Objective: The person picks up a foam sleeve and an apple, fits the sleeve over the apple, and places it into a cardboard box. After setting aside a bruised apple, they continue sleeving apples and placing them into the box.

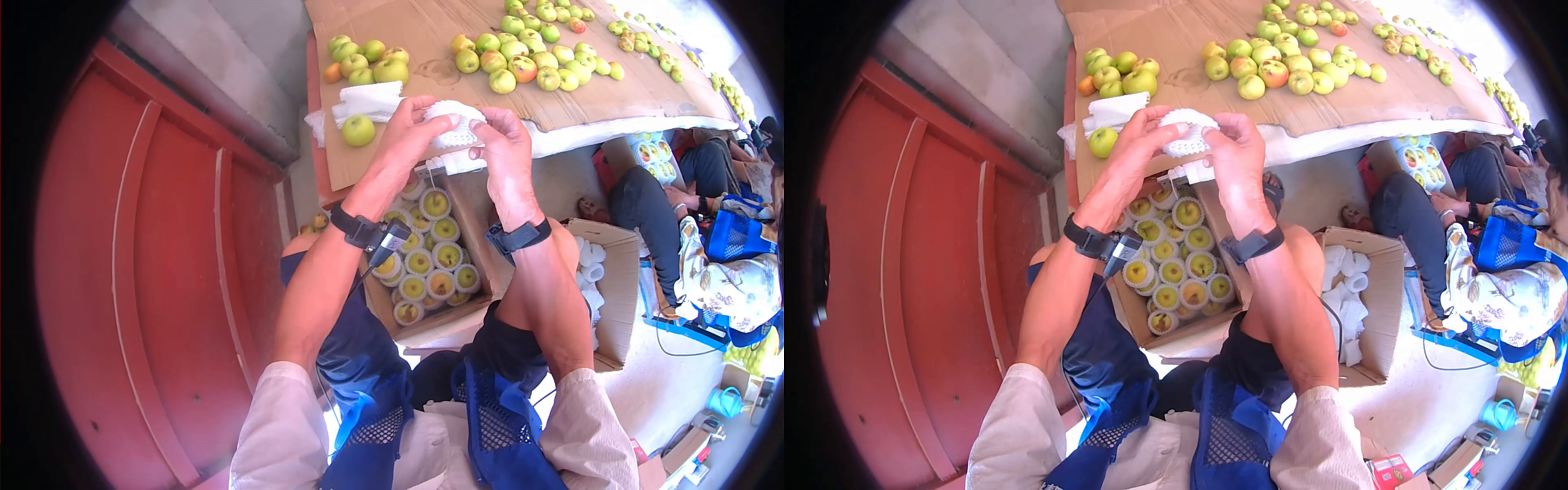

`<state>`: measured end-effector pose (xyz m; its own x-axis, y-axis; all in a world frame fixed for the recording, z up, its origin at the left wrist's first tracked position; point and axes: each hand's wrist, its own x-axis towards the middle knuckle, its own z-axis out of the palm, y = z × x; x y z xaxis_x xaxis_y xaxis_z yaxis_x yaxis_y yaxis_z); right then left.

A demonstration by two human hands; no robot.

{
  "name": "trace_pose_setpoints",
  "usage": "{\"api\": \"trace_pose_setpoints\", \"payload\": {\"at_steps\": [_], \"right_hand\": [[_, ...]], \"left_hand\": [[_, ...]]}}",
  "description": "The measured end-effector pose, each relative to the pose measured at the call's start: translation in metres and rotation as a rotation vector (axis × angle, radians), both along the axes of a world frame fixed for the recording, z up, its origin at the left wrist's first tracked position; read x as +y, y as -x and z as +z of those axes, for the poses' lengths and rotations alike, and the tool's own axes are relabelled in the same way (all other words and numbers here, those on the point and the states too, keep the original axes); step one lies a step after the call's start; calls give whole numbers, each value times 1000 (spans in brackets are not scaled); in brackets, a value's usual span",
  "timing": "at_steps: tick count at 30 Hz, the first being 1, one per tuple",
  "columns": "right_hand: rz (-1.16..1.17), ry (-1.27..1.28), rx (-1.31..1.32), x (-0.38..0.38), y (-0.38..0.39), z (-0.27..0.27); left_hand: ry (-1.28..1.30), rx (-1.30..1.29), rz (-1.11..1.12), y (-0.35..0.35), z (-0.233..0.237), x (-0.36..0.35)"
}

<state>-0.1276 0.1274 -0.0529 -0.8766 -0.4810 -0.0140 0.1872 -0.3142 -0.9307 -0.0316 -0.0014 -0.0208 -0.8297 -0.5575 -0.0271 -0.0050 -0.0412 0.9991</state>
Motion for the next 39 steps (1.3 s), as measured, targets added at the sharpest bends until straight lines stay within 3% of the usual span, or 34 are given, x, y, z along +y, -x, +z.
{"api": "trace_pose_setpoints", "payload": {"at_steps": [8,18,23,31,35,38,39], "right_hand": [[36,50,-156,7,5,10],[145,62,-206,0,16,4],[222,-5,-159,-1,18,8],[212,-151,-94,8,41,9],[226,-226,-83,15,83,-20],[139,-424,79,10,122,-37],[9,-557,354,3,131,-34]], "left_hand": [[-44,67,-65,-2,9,0],[413,22,-68,-1,11,6],[138,221,14,3,11,-3],[-20,278,167,-5,25,-15],[-84,316,232,-6,25,-24],[-90,319,270,-8,26,-29],[-94,320,275,-9,27,-29]]}}
